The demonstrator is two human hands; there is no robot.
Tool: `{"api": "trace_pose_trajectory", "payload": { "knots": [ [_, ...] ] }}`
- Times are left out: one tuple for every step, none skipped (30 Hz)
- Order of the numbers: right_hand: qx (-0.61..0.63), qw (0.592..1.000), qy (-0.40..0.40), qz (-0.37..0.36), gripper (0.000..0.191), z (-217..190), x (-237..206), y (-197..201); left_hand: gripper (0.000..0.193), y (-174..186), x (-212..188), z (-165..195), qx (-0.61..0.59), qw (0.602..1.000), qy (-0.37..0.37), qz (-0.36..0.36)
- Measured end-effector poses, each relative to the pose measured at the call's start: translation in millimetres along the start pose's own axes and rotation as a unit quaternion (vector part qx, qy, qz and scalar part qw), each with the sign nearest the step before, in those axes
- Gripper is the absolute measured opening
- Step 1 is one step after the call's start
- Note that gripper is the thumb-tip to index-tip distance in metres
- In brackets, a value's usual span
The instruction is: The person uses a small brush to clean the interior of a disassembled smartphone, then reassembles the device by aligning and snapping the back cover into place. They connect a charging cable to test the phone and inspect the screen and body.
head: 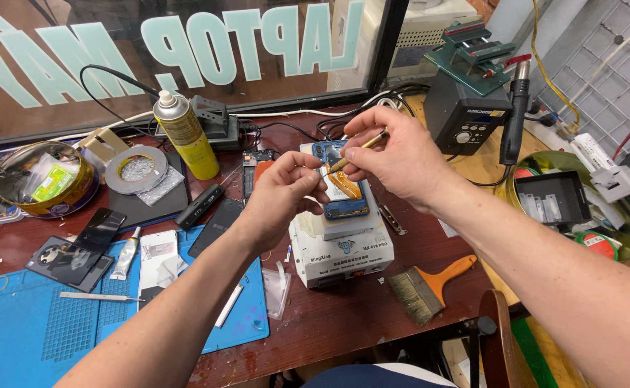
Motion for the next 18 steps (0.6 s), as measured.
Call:
{"api": "trace_pose_trajectory", "payload": {
  "knots": [
    [0.002, 1.000, -0.007, -0.003, 0.026, 3.0, -0.4, -0.4, 0.018, -0.5, -1.5, -0.1, 0.030, 1.000, -0.006, 0.000],
    [0.004, 1.000, -0.015, -0.005, 0.026, 5.9, -0.5, -0.3, 0.019, -1.5, -2.8, -0.2, 0.059, 0.998, -0.012, 0.000],
    [0.005, 1.000, -0.022, -0.007, 0.025, 8.4, -0.2, -0.1, 0.020, -2.7, -3.7, -0.2, 0.088, 0.996, -0.018, -0.001],
    [-0.007, 1.000, -0.028, -0.011, 0.025, 10.8, 1.0, -0.4, 0.022, -3.9, -4.7, 0.5, 0.128, 0.991, -0.027, -0.003],
    [-0.019, 0.999, -0.034, -0.015, 0.024, 13.6, 1.2, -1.2, 0.024, -5.8, -7.4, 0.8, 0.167, 0.985, -0.036, -0.004],
    [-0.031, 0.999, -0.040, -0.019, 0.023, 16.4, 1.7, -1.8, 0.026, -8.0, -9.8, 1.3, 0.206, 0.978, -0.044, -0.006],
    [-0.065, 0.997, -0.029, -0.029, 0.023, 17.2, 2.2, -3.7, 0.029, -11.0, -12.5, 4.1, 0.253, 0.965, -0.070, -0.004],
    [-0.099, 0.994, -0.019, -0.040, 0.022, 18.1, 3.3, -6.2, 0.032, -14.4, -15.1, 7.1, 0.300, 0.949, -0.095, -0.002],
    [-0.133, 0.990, -0.008, -0.050, 0.021, 19.2, 3.3, -8.8, 0.036, -18.0, -18.7, 10.0, 0.345, 0.931, -0.120, 0.001],
    [-0.162, 0.985, -0.008, -0.054, 0.020, 21.6, 4.1, -10.7, 0.047, -20.3, -21.1, 9.1, 0.395, 0.911, -0.117, -0.007],
    [-0.190, 0.980, -0.007, -0.058, 0.020, 24.1, 5.5, -13.1, 0.059, -21.5, -23.5, 8.3, 0.444, 0.889, -0.114, -0.014],
    [-0.219, 0.974, -0.007, -0.062, 0.019, 26.2, 7.1, -14.9, 0.070, -23.0, -24.5, 7.1, 0.491, 0.864, -0.111, -0.021],
    [-0.240, 0.968, -0.001, -0.068, 0.018, 27.9, 6.8, -17.3, 0.073, -25.7, -27.4, 8.8, 0.511, 0.849, -0.135, -0.019],
    [-0.260, 0.963, 0.005, -0.076, 0.018, 30.0, 7.1, -20.5, 0.076, -27.6, -30.5, 9.9, 0.531, 0.832, -0.156, -0.016],
    [-0.280, 0.956, 0.011, -0.084, 0.018, 31.7, 7.4, -23.3, 0.079, -29.2, -32.8, 10.8, 0.551, 0.815, -0.178, -0.013],
    [-0.291, 0.952, 0.029, -0.089, 0.019, 31.3, 7.9, -26.0, 0.079, -29.1, -32.6, 9.0, 0.552, 0.815, -0.176, -0.015],
    [-0.301, 0.948, 0.048, -0.094, 0.019, 31.2, 7.4, -29.5, 0.079, -29.1, -33.3, 6.8, 0.552, 0.815, -0.175, -0.018],
    [-0.311, 0.943, 0.066, -0.099, 0.020, 30.4, 7.2, -31.8, 0.079, -29.2, -33.3, 4.4, 0.553, 0.815, -0.173, -0.021]
  ]
}}
Point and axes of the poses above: each hand's wrist, its own x-axis towards the middle knuckle, its own y-axis out of the back of the hand, z = x × y, the point moved 7 cm from there along x, towards the middle knuckle, and after that the axes turned 14 degrees about x, right-handed, at the moved point
